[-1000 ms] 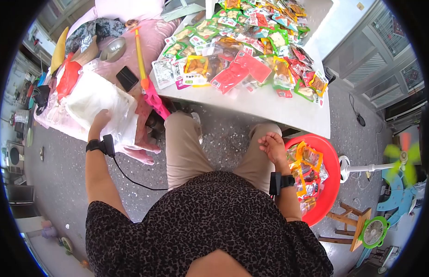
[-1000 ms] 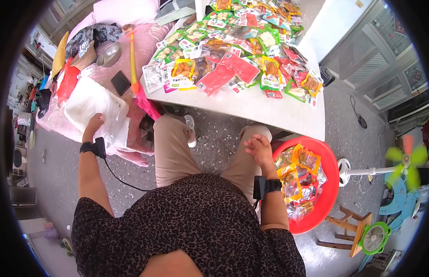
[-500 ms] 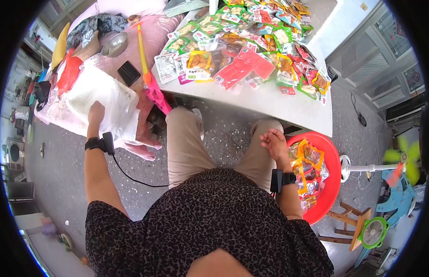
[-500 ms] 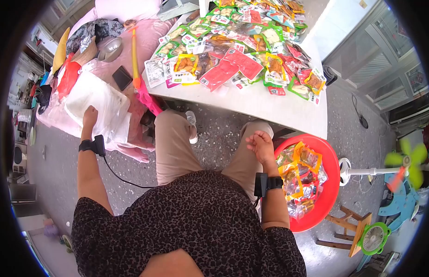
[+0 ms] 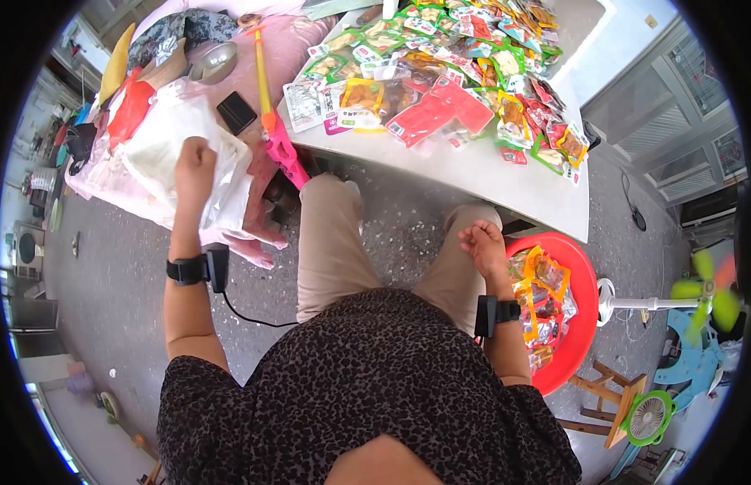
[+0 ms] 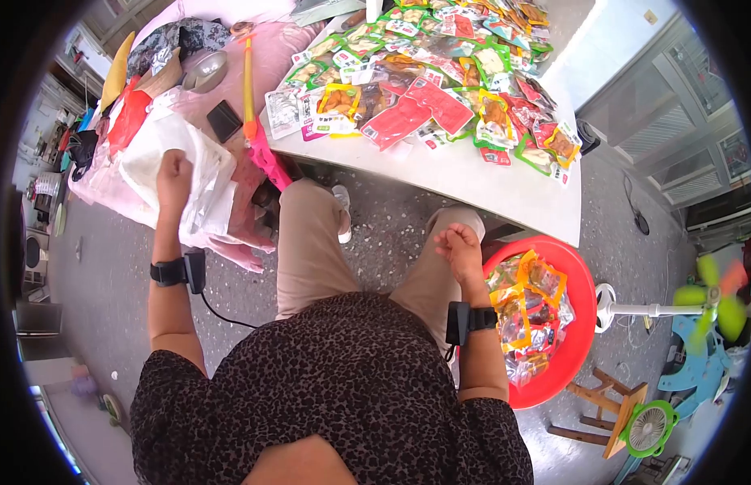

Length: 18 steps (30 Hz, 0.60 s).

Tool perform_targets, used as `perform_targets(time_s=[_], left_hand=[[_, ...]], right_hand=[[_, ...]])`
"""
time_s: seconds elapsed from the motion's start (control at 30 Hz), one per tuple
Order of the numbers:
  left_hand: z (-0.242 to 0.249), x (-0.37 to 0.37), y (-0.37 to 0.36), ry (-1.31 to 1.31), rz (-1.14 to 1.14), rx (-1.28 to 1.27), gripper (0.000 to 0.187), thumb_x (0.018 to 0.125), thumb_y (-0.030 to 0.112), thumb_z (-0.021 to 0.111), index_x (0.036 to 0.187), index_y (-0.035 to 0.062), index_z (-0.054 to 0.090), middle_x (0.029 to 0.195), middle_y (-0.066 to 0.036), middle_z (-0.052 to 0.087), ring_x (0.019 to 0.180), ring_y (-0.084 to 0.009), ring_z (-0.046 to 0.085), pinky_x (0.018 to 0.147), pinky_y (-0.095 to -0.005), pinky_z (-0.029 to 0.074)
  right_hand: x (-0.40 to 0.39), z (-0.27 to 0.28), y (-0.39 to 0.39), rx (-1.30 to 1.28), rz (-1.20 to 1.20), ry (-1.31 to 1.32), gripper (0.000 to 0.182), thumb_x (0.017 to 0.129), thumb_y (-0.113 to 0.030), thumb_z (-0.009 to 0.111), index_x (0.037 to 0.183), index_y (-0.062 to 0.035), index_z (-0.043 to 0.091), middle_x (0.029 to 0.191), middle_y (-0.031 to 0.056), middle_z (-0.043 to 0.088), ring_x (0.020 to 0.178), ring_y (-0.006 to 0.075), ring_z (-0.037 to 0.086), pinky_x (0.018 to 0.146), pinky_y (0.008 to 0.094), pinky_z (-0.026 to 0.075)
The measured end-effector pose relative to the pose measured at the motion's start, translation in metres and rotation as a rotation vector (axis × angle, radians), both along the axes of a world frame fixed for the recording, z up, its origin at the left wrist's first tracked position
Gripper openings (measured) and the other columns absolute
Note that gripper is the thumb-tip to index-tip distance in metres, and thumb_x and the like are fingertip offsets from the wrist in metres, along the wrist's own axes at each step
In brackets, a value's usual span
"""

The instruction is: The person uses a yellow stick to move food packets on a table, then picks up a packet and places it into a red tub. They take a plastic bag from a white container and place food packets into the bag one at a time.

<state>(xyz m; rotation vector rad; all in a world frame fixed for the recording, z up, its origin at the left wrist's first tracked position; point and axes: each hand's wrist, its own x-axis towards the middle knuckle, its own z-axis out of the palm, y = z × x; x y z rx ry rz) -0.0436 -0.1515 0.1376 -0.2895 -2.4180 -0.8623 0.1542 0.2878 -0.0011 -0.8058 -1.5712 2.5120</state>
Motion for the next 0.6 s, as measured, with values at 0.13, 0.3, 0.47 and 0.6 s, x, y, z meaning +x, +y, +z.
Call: perform_targets(time_s=[0.13,0.3,0.47,0.6], left_hand=[[-0.028,0.044,0.068,-0.304,-0.224,0.104,0.016,0.071,0.007,0.048,0.086,0.0035,0.049,0.061,-0.012,0.05,0.054,-0.0191,0.05,0.051,-0.0298,0.041],[-0.074,0.092,0.138,-0.558,-0.513,0.016,0.027,0.071,0.007,0.049,0.098,0.0039,0.047,0.06,-0.007,0.049,0.052,-0.0128,0.048,0.049,-0.027,0.039],[-0.098,0.114,0.184,-0.684,-0.72,0.092,0.037,0.069,0.009,0.05,0.105,0.0047,0.044,0.061,-0.006,0.05,0.052,-0.0151,0.049,0.05,-0.0284,0.04],[-0.092,0.116,0.193,-0.738,-0.778,0.141,0.038,0.069,0.008,0.05,0.106,0.0054,0.043,0.059,-0.005,0.048,0.052,-0.0143,0.048,0.049,-0.0274,0.039]], right_hand=[[-0.012,0.023,-0.029,0.074,0.143,0.048,0.015,0.08,-0.011,0.047,0.095,-0.0061,0.046,0.081,0.0038,0.055,0.074,0.0144,0.055,0.061,0.0245,0.044],[-0.026,0.038,-0.088,0.012,0.381,0.125,0.02,0.081,-0.015,0.047,0.098,-0.0051,0.045,0.086,0.0045,0.054,0.079,0.0135,0.054,0.064,0.025,0.044],[-0.039,0.018,-0.118,-0.047,0.468,0.098,0.019,0.082,-0.017,0.045,0.098,-0.0047,0.045,0.084,0.004,0.054,0.076,0.0122,0.053,0.063,0.0242,0.045],[-0.045,0.0,-0.116,-0.1,0.438,0.074,0.017,0.082,-0.016,0.046,0.095,-0.0047,0.046,0.08,0.0032,0.054,0.072,0.0109,0.053,0.06,0.0229,0.044]])
